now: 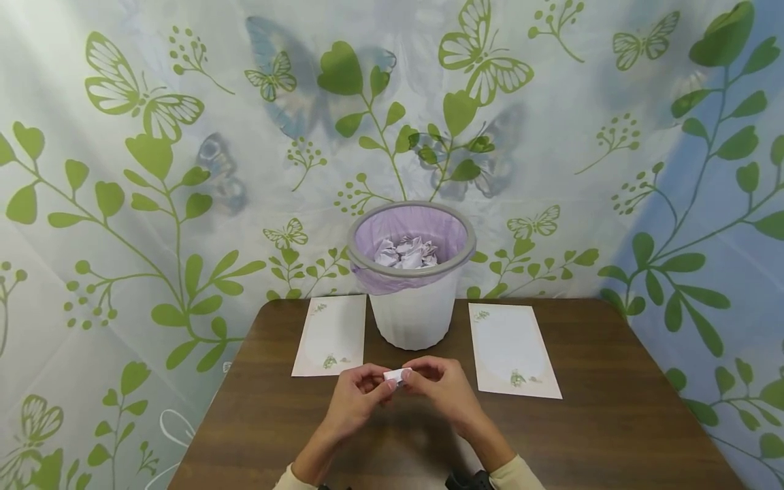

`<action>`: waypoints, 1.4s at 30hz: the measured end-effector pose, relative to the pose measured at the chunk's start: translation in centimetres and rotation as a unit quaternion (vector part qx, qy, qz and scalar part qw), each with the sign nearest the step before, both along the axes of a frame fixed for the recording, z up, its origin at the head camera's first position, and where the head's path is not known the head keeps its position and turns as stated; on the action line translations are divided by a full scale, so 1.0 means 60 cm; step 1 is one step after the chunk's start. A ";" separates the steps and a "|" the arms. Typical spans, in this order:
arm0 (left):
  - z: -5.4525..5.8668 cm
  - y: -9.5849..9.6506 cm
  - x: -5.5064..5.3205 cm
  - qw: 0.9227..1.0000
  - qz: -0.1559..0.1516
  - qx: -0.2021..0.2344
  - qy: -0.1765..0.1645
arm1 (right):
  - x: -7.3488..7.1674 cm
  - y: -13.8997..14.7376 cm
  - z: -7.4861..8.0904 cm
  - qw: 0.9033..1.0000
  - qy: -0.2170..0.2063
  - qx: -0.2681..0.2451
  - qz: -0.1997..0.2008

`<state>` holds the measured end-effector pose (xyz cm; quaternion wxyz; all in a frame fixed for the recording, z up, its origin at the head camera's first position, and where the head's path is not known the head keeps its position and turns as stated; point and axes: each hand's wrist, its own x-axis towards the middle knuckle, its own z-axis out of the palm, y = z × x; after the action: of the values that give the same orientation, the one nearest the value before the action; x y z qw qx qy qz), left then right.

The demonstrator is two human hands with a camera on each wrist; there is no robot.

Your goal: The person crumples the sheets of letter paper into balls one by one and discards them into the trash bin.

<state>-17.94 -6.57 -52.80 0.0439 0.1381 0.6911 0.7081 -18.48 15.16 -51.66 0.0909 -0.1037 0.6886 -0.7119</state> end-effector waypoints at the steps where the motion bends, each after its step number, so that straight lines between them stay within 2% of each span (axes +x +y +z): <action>1: 0.001 0.000 0.000 1.000 0.001 -0.005 0.011 | -0.001 0.000 0.000 1.000 -0.002 -0.006 0.001; 7: 0.002 0.007 0.002 0.998 0.032 -0.031 0.053 | -0.005 -0.006 0.002 1.000 0.021 -0.009 -0.016; 13: 0.001 0.015 0.002 0.992 0.071 -0.059 0.090 | -0.005 -0.014 0.002 0.995 0.092 -0.011 -0.036; 16: 0.002 0.016 0.000 0.991 0.075 -0.063 0.093 | -0.007 -0.016 0.002 0.991 0.125 0.001 -0.053; 19: 0.003 0.016 -0.004 0.993 0.064 -0.036 0.095 | -0.009 -0.014 0.003 0.988 0.137 0.013 -0.070; 21: 0.003 0.014 -0.005 0.993 0.048 -0.006 0.108 | -0.010 -0.012 0.003 0.990 0.124 0.003 -0.070; 23: 0.001 0.012 -0.007 0.990 0.028 0.018 0.140 | -0.009 -0.008 0.004 0.993 0.099 -0.019 -0.067; 25: -0.001 0.010 -0.008 0.982 0.010 0.024 0.188 | -0.009 -0.004 0.006 0.995 0.064 -0.051 -0.059; 29: -0.005 0.008 -0.012 0.958 -0.007 0.003 0.286 | -0.009 0.005 0.008 0.994 -0.023 -0.105 -0.033; 32: -0.008 0.008 -0.015 0.951 0.001 -0.013 0.310 | -0.008 0.007 0.008 0.988 -0.074 -0.133 -0.012; 34: -0.011 0.009 -0.017 0.951 0.011 -0.010 0.309 | -0.007 0.006 0.008 0.985 -0.083 -0.151 -0.006; 36: -0.013 0.010 -0.017 0.954 0.021 0.004 0.298 | -0.004 0.004 0.008 0.985 -0.068 -0.160 -0.002; 39: -0.016 0.014 -0.017 0.961 0.028 0.037 0.273 | -0.001 0.000 0.007 0.991 -0.002 -0.135 0.001; 42: -0.015 0.018 -0.015 0.970 0.033 0.057 0.235 | 0.001 -0.003 0.007 0.994 0.076 -0.084 -0.003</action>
<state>-18.84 -5.51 -53.68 -0.1514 0.2801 0.6445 0.6951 -18.41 14.96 -51.22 0.0276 -0.1626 0.6315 -0.7576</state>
